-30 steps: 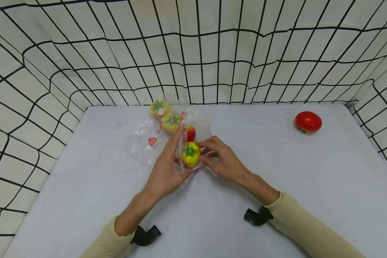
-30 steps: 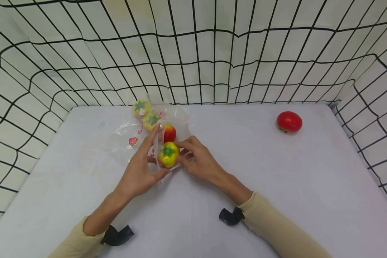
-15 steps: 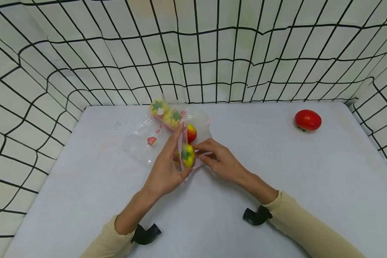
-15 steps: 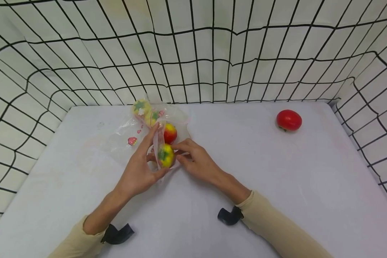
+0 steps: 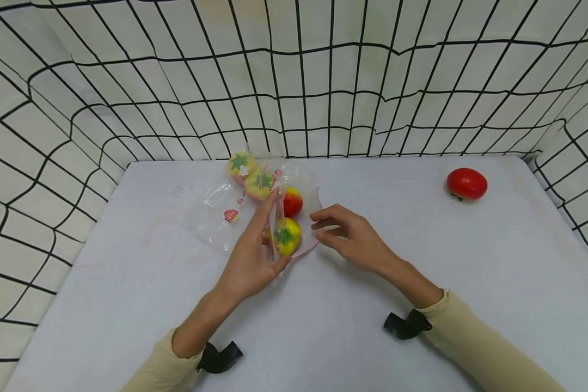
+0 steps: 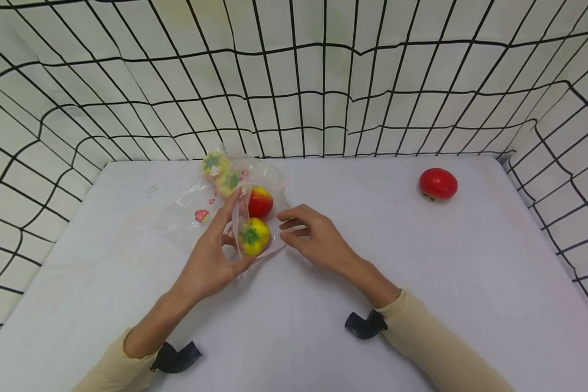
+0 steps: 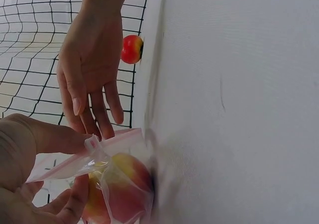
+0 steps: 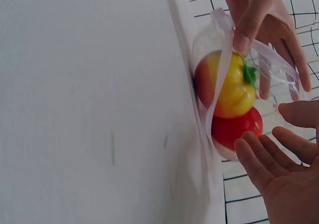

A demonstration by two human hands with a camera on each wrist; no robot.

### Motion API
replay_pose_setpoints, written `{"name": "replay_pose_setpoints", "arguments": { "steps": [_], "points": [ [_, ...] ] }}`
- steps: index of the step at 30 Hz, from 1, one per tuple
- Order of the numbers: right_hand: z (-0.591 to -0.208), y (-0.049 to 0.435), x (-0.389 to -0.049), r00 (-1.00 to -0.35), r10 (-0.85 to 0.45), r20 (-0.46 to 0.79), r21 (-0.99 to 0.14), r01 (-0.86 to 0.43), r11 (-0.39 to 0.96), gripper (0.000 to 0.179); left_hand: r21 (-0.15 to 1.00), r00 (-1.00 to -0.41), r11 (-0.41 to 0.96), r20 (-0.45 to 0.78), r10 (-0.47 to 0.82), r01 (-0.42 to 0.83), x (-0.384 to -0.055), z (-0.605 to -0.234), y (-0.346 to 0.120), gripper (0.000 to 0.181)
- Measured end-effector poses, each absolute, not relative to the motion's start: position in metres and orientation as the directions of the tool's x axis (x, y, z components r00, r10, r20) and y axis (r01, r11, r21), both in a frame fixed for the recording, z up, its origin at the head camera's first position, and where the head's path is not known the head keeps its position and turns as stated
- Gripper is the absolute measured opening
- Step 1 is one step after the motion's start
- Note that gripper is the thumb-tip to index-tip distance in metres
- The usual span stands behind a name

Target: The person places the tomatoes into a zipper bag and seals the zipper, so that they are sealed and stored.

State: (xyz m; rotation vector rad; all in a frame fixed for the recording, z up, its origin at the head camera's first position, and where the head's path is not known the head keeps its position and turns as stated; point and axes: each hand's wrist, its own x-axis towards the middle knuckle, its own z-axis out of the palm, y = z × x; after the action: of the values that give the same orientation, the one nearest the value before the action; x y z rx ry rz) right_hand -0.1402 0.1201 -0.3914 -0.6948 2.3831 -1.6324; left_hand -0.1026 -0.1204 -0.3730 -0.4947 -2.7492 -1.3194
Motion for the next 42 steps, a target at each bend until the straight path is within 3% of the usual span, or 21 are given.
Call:
{"name": "replay_pose_setpoints", "arguments": {
  "steps": [32,42],
  "points": [
    [-0.378,0.208,-0.153,-0.936,-0.313,0.160,-0.836,-0.297,0.462,0.041,0.743,-0.945,0.592,0.186,0.268,0.314,-0.103,-0.372,-0.118,0.130],
    [-0.373,0.229,-0.155,-0.965,-0.223,0.140,-0.813,-0.240,0.531,0.045,0.747,-0.942,0.584,0.182,0.281,0.319,-0.105,-0.373,-0.120,0.129]
  ]
}}
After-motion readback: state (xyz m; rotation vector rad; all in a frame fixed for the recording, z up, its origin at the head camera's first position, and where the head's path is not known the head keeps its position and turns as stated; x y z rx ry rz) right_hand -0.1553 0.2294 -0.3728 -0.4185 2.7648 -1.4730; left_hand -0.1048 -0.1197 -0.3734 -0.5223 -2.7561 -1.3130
